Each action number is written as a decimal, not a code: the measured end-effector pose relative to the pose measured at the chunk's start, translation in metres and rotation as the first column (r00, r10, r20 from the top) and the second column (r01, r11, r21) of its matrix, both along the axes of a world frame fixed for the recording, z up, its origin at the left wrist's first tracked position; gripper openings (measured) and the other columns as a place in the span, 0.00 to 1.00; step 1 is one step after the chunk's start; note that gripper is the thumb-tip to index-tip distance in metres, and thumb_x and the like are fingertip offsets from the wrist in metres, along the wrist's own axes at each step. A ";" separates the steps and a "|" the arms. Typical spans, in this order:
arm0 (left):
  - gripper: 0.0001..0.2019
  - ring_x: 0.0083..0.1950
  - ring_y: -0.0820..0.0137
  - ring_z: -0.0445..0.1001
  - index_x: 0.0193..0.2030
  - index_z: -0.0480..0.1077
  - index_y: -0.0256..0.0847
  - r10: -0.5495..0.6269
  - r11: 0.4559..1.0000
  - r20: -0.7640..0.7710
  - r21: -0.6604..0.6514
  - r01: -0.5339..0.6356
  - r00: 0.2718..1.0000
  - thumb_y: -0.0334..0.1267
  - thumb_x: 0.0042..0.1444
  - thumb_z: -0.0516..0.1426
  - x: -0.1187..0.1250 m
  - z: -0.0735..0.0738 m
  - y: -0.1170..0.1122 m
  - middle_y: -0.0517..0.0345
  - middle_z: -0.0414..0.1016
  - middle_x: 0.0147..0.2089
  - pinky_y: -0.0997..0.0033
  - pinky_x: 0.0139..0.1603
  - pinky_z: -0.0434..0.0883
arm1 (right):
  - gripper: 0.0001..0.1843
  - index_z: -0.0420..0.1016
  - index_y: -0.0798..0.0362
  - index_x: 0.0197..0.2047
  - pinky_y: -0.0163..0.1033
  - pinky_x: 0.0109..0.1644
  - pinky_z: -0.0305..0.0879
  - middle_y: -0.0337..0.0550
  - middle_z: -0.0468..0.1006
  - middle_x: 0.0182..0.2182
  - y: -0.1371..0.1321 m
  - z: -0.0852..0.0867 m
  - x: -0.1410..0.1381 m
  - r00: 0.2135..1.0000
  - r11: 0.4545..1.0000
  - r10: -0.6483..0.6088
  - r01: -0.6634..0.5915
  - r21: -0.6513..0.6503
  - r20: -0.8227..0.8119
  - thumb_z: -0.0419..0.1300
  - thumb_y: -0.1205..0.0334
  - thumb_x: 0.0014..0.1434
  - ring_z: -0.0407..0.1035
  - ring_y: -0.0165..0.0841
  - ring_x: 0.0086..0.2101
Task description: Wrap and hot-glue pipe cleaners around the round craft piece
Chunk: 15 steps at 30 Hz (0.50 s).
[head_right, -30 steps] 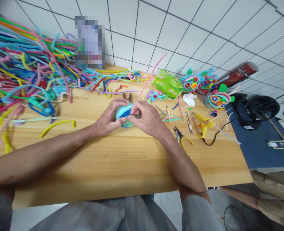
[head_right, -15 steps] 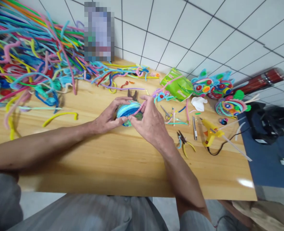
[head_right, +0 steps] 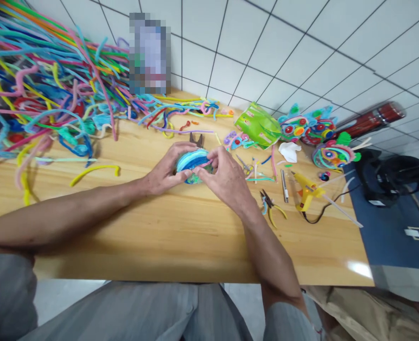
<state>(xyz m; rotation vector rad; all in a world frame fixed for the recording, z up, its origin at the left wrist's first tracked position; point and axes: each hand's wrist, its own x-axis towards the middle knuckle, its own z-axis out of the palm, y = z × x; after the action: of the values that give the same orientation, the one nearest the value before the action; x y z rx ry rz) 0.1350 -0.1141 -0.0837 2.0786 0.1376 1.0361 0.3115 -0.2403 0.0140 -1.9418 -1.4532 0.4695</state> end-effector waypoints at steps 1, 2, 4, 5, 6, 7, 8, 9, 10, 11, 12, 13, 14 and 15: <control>0.26 0.74 0.52 0.70 0.73 0.64 0.49 -0.001 1.000 0.011 0.003 0.001 1.000 0.53 0.73 0.60 0.001 0.000 0.000 0.41 0.69 0.70 0.42 0.74 0.71 | 0.18 0.70 0.46 0.43 0.42 0.39 0.64 0.34 0.76 0.33 0.001 -0.001 0.001 0.999 1.000 0.006 -0.006 -0.004 -0.035 0.72 0.53 0.55 0.69 0.34 0.33; 0.26 0.74 0.52 0.70 0.73 0.64 0.49 -0.004 1.000 0.022 0.004 0.004 1.000 0.53 0.73 0.60 0.001 -0.001 0.000 0.41 0.69 0.70 0.42 0.74 0.71 | 0.19 0.70 0.46 0.43 0.42 0.39 0.64 0.34 0.76 0.33 0.002 -0.003 0.003 0.997 1.000 0.016 -0.017 -0.008 -0.079 0.72 0.53 0.55 0.70 0.33 0.33; 0.26 0.73 0.52 0.70 0.72 0.64 0.49 -0.006 1.000 0.038 0.012 0.006 0.999 0.52 0.73 0.60 0.003 -0.001 0.001 0.42 0.70 0.70 0.43 0.74 0.71 | 0.19 0.69 0.46 0.43 0.41 0.38 0.65 0.33 0.75 0.32 0.004 -0.005 0.007 0.983 0.999 0.041 -0.044 -0.014 -0.178 0.72 0.52 0.55 0.70 0.32 0.32; 0.26 0.73 0.52 0.70 0.72 0.64 0.49 -0.001 1.000 0.038 0.017 0.000 0.999 0.51 0.73 0.60 0.003 -0.001 0.001 0.42 0.70 0.69 0.43 0.73 0.71 | 0.19 0.69 0.46 0.43 0.40 0.37 0.65 0.33 0.75 0.32 0.006 -0.006 0.010 0.973 0.998 0.051 -0.056 -0.018 -0.225 0.72 0.52 0.55 0.69 0.32 0.32; 0.25 0.73 0.53 0.70 0.72 0.64 0.48 0.008 1.000 0.032 0.024 -0.009 0.999 0.51 0.73 0.60 0.003 -0.001 0.001 0.42 0.70 0.69 0.44 0.73 0.71 | 0.19 0.69 0.47 0.43 0.40 0.36 0.65 0.32 0.74 0.31 0.007 -0.006 0.012 0.963 0.998 0.059 -0.067 -0.021 -0.263 0.72 0.52 0.55 0.69 0.31 0.32; 0.25 0.73 0.53 0.70 0.72 0.64 0.48 0.016 0.999 0.023 0.028 -0.017 1.000 0.50 0.73 0.60 0.004 -0.001 0.001 0.42 0.71 0.68 0.44 0.73 0.71 | 0.19 0.69 0.47 0.43 0.39 0.36 0.65 0.32 0.74 0.31 0.008 -0.007 0.014 0.954 0.997 0.066 -0.076 -0.023 -0.292 0.72 0.52 0.54 0.69 0.31 0.31; 0.25 0.72 0.53 0.70 0.71 0.64 0.47 0.022 0.999 0.011 0.030 -0.023 1.000 0.50 0.72 0.60 0.004 -0.001 0.001 0.42 0.71 0.68 0.43 0.73 0.71 | 0.20 0.69 0.47 0.43 0.39 0.36 0.65 0.32 0.74 0.30 0.009 -0.006 0.015 0.948 0.996 0.072 -0.084 -0.025 -0.310 0.72 0.52 0.54 0.69 0.31 0.31; 0.25 0.72 0.53 0.70 0.71 0.63 0.47 0.026 0.999 0.000 0.028 -0.026 1.000 0.49 0.72 0.60 0.005 0.000 0.001 0.42 0.71 0.68 0.43 0.73 0.71 | 0.20 0.69 0.47 0.43 0.38 0.36 0.65 0.32 0.74 0.30 0.009 -0.006 0.016 0.944 0.996 0.075 -0.088 -0.025 -0.320 0.73 0.52 0.53 0.69 0.31 0.32; 0.25 0.72 0.52 0.70 0.71 0.63 0.46 0.025 0.999 -0.007 0.024 -0.025 1.000 0.49 0.72 0.60 0.005 0.000 0.001 0.42 0.71 0.68 0.42 0.73 0.70 | 0.20 0.69 0.47 0.42 0.38 0.36 0.65 0.32 0.74 0.30 0.010 -0.006 0.016 0.944 0.996 0.074 -0.088 -0.027 -0.322 0.73 0.52 0.53 0.69 0.31 0.32; 0.25 0.72 0.52 0.70 0.71 0.64 0.46 0.022 1.000 -0.009 0.018 -0.022 1.000 0.48 0.71 0.61 0.006 0.000 0.001 0.41 0.71 0.68 0.41 0.73 0.70 | 0.21 0.69 0.47 0.42 0.38 0.36 0.65 0.32 0.74 0.30 0.010 -0.005 0.016 0.945 0.996 0.068 -0.081 -0.030 -0.320 0.73 0.52 0.52 0.70 0.31 0.32; 0.25 0.72 0.51 0.70 0.71 0.64 0.46 0.018 1.000 -0.005 0.011 -0.018 1.000 0.48 0.71 0.61 0.006 0.001 0.000 0.41 0.71 0.68 0.41 0.73 0.70 | 0.21 0.69 0.47 0.42 0.38 0.36 0.65 0.32 0.74 0.30 0.010 -0.005 0.016 0.948 0.997 0.056 -0.070 -0.033 -0.314 0.74 0.52 0.52 0.70 0.31 0.32; 0.25 0.72 0.51 0.70 0.70 0.64 0.46 0.015 1.000 0.002 0.006 -0.015 1.000 0.47 0.71 0.61 0.007 0.001 0.000 0.41 0.71 0.68 0.41 0.73 0.70 | 0.22 0.69 0.46 0.42 0.38 0.36 0.65 0.31 0.73 0.30 0.010 -0.006 0.015 0.951 0.998 0.043 -0.057 -0.037 -0.307 0.74 0.51 0.52 0.69 0.31 0.31; 0.25 0.72 0.52 0.70 0.70 0.64 0.45 0.012 1.000 0.008 0.003 -0.012 1.000 0.47 0.71 0.61 0.007 0.001 0.000 0.41 0.71 0.68 0.41 0.73 0.70 | 0.22 0.68 0.46 0.42 0.38 0.36 0.65 0.31 0.73 0.30 0.010 -0.006 0.015 0.953 0.998 0.032 -0.045 -0.039 -0.301 0.74 0.51 0.51 0.69 0.31 0.31; 0.25 0.72 0.52 0.70 0.70 0.64 0.46 0.012 1.000 0.010 0.002 -0.012 1.000 0.47 0.71 0.61 0.008 0.001 0.000 0.42 0.71 0.68 0.41 0.73 0.70 | 0.23 0.68 0.46 0.42 0.38 0.35 0.65 0.31 0.73 0.30 0.010 -0.006 0.015 0.953 0.998 0.025 -0.039 -0.042 -0.301 0.75 0.50 0.51 0.69 0.31 0.31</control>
<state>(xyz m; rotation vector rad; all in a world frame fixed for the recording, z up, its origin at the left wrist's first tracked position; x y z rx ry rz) 0.1427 -0.1142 -0.0830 2.0761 0.1442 1.0546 0.3260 -0.2305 0.0079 -1.7919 -1.2879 0.7846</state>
